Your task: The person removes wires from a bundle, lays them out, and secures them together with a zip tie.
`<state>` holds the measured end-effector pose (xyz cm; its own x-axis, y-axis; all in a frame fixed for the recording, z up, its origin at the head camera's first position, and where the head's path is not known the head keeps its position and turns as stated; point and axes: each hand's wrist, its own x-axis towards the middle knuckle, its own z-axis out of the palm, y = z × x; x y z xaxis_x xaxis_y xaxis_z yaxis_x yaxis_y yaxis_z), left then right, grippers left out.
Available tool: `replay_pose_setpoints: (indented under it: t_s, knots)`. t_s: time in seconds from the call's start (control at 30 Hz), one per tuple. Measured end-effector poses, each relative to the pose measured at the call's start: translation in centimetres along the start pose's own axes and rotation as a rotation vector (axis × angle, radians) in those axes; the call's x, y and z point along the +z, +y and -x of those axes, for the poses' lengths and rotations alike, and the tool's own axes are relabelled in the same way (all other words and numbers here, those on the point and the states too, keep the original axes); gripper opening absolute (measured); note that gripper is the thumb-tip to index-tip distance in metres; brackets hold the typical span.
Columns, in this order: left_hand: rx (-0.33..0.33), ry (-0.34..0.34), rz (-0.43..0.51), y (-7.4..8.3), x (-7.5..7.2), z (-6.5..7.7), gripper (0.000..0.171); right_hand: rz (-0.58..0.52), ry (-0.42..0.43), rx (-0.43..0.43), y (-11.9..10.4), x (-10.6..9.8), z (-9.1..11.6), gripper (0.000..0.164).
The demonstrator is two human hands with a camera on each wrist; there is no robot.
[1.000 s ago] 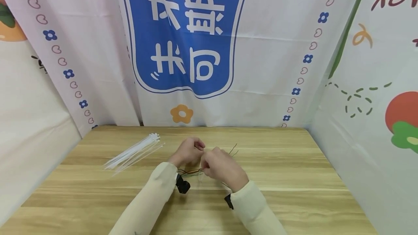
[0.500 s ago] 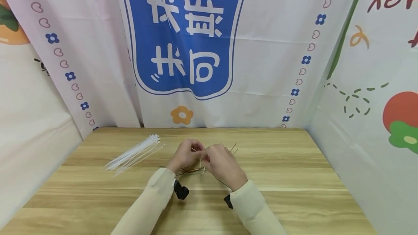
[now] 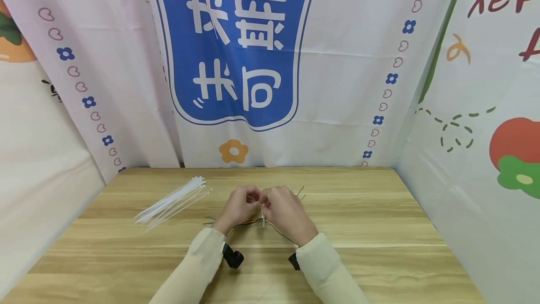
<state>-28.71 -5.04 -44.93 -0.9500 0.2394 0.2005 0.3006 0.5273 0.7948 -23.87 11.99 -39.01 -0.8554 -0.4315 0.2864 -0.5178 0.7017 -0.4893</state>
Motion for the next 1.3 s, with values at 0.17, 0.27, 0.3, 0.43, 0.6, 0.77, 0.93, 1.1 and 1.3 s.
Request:
replay_pose_setpoints:
  t_s: [0.17,0.27,0.3,0.43,0.6,0.77,0.93,1.1,1.3]
  knots:
    - [-0.008,0.034,-0.002,-0.6,0.2,0.6,0.012,-0.079,-0.003,0.043,0.3,0.5,-0.3,0.013]
    - [-0.004,0.057,-0.014,-0.8,0.1,1.0,0.011,-0.138,0.004,0.072,0.5,0.9,-0.5,0.011]
    - [-0.003,0.064,-0.018,-0.8,0.1,1.1,0.011,-0.154,0.007,0.085,0.6,1.0,-0.6,0.010]
    - [0.012,0.077,-0.027,-1.0,0.2,1.6,0.012,-0.207,0.015,0.123,0.8,1.5,-0.8,0.010]
    - [0.043,0.100,-0.025,-1.2,0.2,1.9,0.013,-0.245,0.028,0.124,0.8,2.0,-0.9,0.010]
    - [0.040,0.098,-0.026,-1.3,0.0,1.7,0.011,-0.274,0.036,0.142,0.7,2.1,-1.0,0.009]
    - [0.039,0.101,-0.035,-1.1,-0.1,1.3,0.011,-0.267,0.057,0.160,1.3,2.3,-1.2,0.007]
    - [0.033,0.087,-0.031,-0.9,0.3,1.1,0.010,-0.269,0.066,0.187,2.0,2.3,-1.0,0.009]
    - [0.027,0.096,-0.039,-0.9,0.4,1.1,0.010,-0.288,0.054,0.186,2.4,2.6,-1.2,0.008]
